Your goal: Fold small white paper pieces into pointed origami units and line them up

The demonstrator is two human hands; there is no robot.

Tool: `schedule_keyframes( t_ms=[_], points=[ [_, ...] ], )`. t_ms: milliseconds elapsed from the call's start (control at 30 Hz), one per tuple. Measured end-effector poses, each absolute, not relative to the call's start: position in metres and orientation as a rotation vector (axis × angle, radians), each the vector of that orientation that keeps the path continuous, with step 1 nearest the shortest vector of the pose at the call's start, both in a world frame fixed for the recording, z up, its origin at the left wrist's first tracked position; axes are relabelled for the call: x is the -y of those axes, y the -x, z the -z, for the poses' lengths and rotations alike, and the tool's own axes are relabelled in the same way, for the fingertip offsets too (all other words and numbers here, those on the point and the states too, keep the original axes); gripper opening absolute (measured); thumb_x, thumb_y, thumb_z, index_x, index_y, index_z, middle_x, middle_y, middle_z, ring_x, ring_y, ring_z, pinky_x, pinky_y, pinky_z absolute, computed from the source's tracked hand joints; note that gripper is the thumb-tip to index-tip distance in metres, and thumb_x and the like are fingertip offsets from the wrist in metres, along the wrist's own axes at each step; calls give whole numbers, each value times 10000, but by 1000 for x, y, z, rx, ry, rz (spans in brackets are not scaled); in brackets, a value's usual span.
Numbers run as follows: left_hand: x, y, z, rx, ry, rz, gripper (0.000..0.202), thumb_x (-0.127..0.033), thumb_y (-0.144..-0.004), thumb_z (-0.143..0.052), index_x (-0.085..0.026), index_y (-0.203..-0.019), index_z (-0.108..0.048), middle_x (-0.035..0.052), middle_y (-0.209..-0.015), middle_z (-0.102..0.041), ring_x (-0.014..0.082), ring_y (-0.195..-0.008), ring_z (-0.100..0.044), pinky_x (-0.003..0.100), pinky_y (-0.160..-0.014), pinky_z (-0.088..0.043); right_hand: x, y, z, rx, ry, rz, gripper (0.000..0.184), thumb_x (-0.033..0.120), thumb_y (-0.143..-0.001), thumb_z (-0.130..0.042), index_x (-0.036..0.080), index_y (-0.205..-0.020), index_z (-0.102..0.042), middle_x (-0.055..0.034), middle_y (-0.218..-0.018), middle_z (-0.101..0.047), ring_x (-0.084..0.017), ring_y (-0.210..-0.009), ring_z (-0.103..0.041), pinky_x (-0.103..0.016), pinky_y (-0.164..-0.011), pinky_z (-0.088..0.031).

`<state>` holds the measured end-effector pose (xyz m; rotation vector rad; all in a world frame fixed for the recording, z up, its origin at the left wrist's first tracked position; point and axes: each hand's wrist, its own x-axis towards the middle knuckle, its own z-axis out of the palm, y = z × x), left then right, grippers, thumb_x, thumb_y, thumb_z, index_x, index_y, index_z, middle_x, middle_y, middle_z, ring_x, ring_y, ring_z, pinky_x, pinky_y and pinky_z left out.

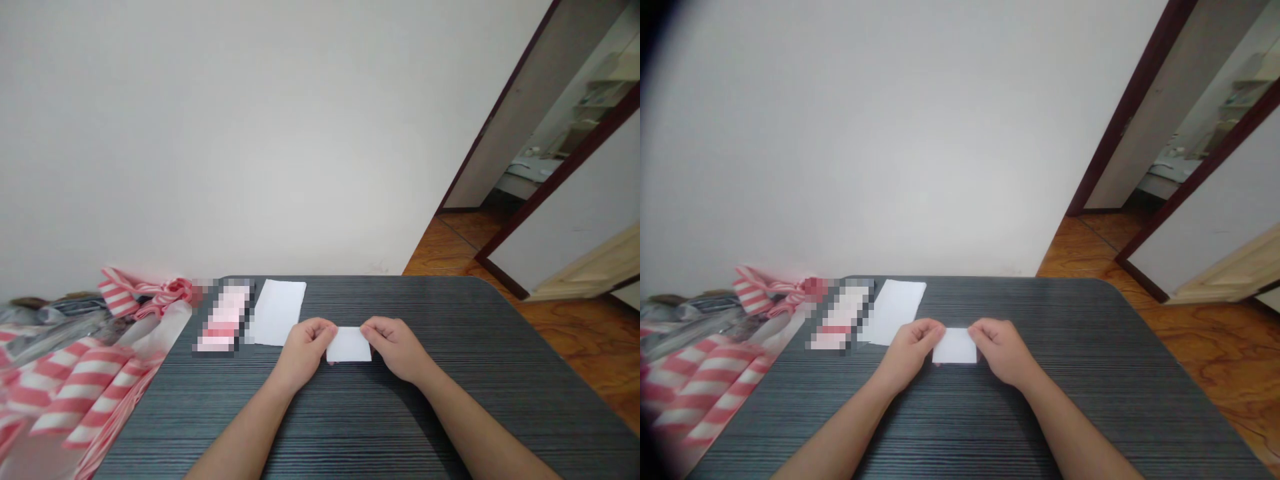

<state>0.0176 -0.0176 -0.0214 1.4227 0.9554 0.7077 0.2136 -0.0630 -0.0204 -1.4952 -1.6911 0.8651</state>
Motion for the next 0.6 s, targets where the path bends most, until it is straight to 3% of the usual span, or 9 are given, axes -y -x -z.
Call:
schedule_keyframes(
  t_ms=[233,400,600],
  points=[
    [16,-17,23,-931,-1413,-746,304,-374,-838,-496,-135,-676,-589,-6,-515,-566,105,-496,-506,199,-501,-367,63,-215,26,1623,1468,-923,307,299,-889,-443,161,-649,-573,5,-584,-566,-125,-560,-528,-227,-545,-390],
    [18,-19,22,-846,-1361,-697,268,-386,-831,-509,-142,-859,-616,0,-551,-604,120,-501,-538,209,-495,-400,62,-213,24,1606,1453,-935,311,307,-890,-443,160,-647,-569,6,-577,-558,-122,-550,-518,-225,-539,-386],
    [21,-19,19,-856,-1423,-654,309,-391,-838,-489,-132,-757,-634,16,-525,-607,114,-467,-532,199,-461,-393,62,-211,26,1625,1381,-1045,241,267,-875,-462,156,-690,-570,8,-601,-562,-116,-562,-520,-215,-547,-391]
  ],
)
